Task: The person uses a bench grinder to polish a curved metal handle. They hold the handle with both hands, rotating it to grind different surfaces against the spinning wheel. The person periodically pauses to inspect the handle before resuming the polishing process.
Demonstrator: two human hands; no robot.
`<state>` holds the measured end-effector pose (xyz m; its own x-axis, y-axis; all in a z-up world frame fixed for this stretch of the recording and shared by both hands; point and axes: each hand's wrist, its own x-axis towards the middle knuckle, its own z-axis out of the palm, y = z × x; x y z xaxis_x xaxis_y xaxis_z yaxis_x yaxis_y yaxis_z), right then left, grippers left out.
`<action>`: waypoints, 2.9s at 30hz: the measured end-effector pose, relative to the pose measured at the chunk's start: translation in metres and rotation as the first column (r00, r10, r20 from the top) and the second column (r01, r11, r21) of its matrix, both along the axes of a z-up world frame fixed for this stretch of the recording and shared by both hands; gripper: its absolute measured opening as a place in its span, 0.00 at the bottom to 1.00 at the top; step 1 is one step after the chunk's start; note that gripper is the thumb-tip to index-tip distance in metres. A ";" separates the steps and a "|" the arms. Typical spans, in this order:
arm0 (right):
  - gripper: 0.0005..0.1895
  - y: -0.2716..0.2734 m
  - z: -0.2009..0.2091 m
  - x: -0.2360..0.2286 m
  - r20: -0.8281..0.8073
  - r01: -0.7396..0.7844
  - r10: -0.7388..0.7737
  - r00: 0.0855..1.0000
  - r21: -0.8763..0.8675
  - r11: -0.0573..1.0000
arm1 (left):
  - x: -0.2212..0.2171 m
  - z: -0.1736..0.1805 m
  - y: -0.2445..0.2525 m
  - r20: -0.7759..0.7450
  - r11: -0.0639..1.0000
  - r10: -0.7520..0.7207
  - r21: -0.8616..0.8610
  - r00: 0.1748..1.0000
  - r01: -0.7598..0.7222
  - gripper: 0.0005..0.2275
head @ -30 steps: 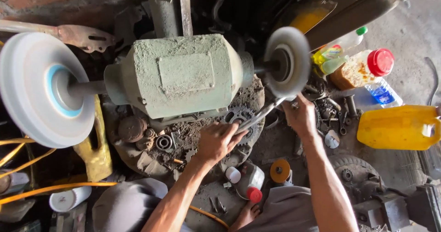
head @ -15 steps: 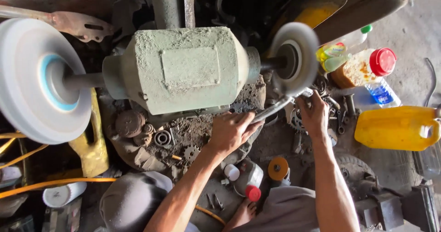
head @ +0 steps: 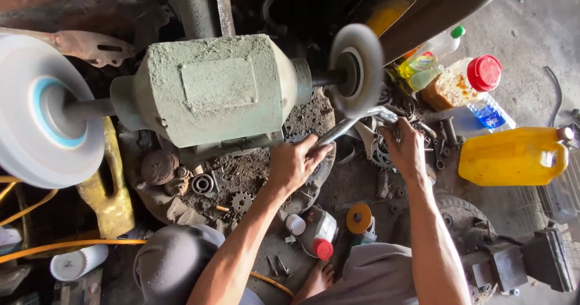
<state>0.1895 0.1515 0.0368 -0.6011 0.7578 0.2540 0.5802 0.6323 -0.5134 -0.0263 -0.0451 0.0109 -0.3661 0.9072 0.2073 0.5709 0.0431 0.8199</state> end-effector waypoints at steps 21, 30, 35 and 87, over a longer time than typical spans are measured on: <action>0.14 0.005 -0.015 -0.003 0.044 0.057 -0.052 0.998 -0.111 0.992 | -0.010 0.009 0.008 0.044 0.999 -0.014 -0.046 0.999 0.016 0.16; 0.14 0.008 -0.005 0.010 -0.013 0.085 -0.087 0.996 -0.075 0.994 | -0.002 0.019 0.014 0.043 0.999 -0.035 -0.036 0.998 0.036 0.16; 0.09 0.014 0.004 0.020 -0.162 0.095 -0.101 0.982 -0.045 0.994 | 0.009 0.021 0.016 -0.214 0.933 0.041 0.356 0.976 0.039 0.12; 0.14 -0.014 0.035 -0.009 -0.705 -0.329 -0.349 0.617 -0.634 0.700 | 0.005 0.061 -0.086 -0.449 0.952 -0.174 -0.306 0.876 0.032 0.20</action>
